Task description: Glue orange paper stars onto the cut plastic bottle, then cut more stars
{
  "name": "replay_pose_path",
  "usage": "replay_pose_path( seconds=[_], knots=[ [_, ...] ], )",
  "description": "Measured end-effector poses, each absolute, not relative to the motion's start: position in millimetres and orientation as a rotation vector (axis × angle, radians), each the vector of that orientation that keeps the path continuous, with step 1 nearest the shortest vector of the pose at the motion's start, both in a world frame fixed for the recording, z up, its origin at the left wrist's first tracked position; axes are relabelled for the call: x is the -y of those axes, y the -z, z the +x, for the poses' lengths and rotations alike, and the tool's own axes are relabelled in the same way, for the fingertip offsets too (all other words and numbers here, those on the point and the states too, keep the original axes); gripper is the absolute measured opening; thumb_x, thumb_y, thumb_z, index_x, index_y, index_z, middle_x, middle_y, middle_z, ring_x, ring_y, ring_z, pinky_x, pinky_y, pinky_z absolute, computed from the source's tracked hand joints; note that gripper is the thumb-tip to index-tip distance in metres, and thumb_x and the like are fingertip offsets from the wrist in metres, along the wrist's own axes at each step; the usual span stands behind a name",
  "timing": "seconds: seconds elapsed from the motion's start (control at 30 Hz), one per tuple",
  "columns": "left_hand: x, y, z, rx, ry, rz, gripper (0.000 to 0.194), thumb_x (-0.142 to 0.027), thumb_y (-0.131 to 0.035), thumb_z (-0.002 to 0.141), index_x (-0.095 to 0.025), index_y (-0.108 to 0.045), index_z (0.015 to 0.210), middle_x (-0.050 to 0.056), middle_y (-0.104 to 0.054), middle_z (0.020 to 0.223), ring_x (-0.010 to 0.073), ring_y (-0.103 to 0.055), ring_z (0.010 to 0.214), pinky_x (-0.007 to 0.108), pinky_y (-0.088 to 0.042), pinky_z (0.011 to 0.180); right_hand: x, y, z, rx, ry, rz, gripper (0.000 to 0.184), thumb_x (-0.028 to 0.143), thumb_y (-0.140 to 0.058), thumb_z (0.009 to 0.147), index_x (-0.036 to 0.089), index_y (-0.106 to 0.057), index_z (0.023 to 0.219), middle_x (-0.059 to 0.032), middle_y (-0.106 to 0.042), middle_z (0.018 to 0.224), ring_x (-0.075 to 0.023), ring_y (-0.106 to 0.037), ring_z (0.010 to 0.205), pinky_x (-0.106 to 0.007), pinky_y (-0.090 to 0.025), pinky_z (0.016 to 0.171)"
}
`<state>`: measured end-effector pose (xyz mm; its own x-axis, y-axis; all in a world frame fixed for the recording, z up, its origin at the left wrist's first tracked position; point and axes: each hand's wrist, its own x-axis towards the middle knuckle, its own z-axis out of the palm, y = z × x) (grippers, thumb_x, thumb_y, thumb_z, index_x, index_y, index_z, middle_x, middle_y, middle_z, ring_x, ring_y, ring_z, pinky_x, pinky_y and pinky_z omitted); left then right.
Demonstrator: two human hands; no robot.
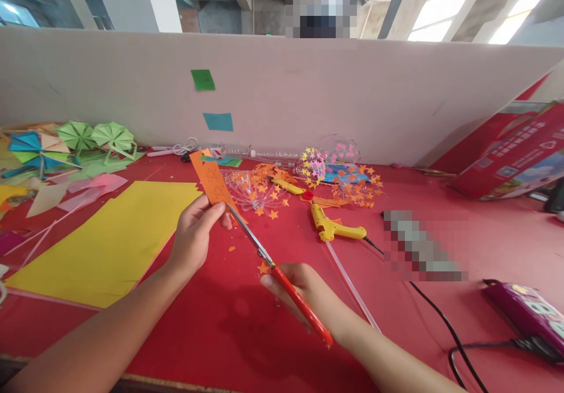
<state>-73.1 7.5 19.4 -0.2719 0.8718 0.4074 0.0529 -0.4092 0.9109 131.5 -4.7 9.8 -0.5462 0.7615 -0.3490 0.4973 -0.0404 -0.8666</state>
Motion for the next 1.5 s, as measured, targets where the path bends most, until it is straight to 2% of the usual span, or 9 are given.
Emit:
replay_pose_path(
  seconds=[0.43,0.6,0.7,1.0,1.5],
  knots=[
    [-8.8,-15.7,-75.5,-1.114,-1.778,1.326,0.016,-0.025,-0.056,0.081,-0.020,-0.058,0.066,-0.003,-0.056,0.055,0.0111,-0.054,0.054,0.024,-0.045,0.059,2.4,-5.8,131.8,1.969,-1.656,-1.214,0.053,0.066,-0.056,0.079,0.021,-0.034,0.059,0.0090,-0.035,0.042,-0.0047,-0.029,0.036,-0.021,-0.017,0.036],
    [-7.2,-11.8,-74.6,-1.088,-1.746,1.373,0.028,-0.023,-0.056,0.082,-0.018,-0.059,0.054,0.000,-0.058,0.054,0.0127,-0.056,0.056,0.027,-0.047,0.063,3.6,-7.4,133.3,1.996,-1.674,-1.157,0.058,0.076,-0.050,0.076,0.021,-0.035,0.061,0.0088,-0.035,0.045,-0.0048,-0.028,0.038,-0.020,-0.018,0.036],
    [-5.4,-9.2,-71.7,-1.105,-1.743,1.358,0.029,-0.025,-0.056,0.083,-0.018,-0.060,0.055,0.000,-0.060,0.056,0.0134,-0.058,0.059,0.027,-0.047,0.066,5.0,-6.4,134.0,2.012,-1.694,-1.120,0.061,0.080,-0.045,0.076,0.021,-0.035,0.062,0.0090,-0.033,0.046,-0.0049,-0.028,0.038,-0.020,-0.019,0.037],
    [-3.2,-2.8,-67.4,-1.134,-1.697,1.373,0.031,-0.027,-0.056,0.084,-0.020,-0.058,0.054,-0.001,-0.060,0.058,0.0135,-0.058,0.062,0.028,-0.046,0.069,4.6,-2.1,137.2,2.097,-1.650,-0.957,0.056,0.073,-0.041,0.084,0.020,-0.039,0.068,0.0079,-0.036,0.050,-0.0057,-0.030,0.042,-0.021,-0.021,0.042],
    [-3.5,-4.9,-70.0,-1.084,-1.690,1.349,0.032,-0.023,-0.055,0.083,-0.019,-0.057,0.052,-0.001,-0.057,0.054,0.0127,-0.055,0.059,0.027,-0.043,0.067,4.4,-6.7,137.0,2.119,-1.636,-1.017,0.057,0.076,-0.042,0.082,0.020,-0.039,0.068,0.0083,-0.036,0.048,-0.0054,-0.031,0.040,-0.021,-0.021,0.040]
  ],
)
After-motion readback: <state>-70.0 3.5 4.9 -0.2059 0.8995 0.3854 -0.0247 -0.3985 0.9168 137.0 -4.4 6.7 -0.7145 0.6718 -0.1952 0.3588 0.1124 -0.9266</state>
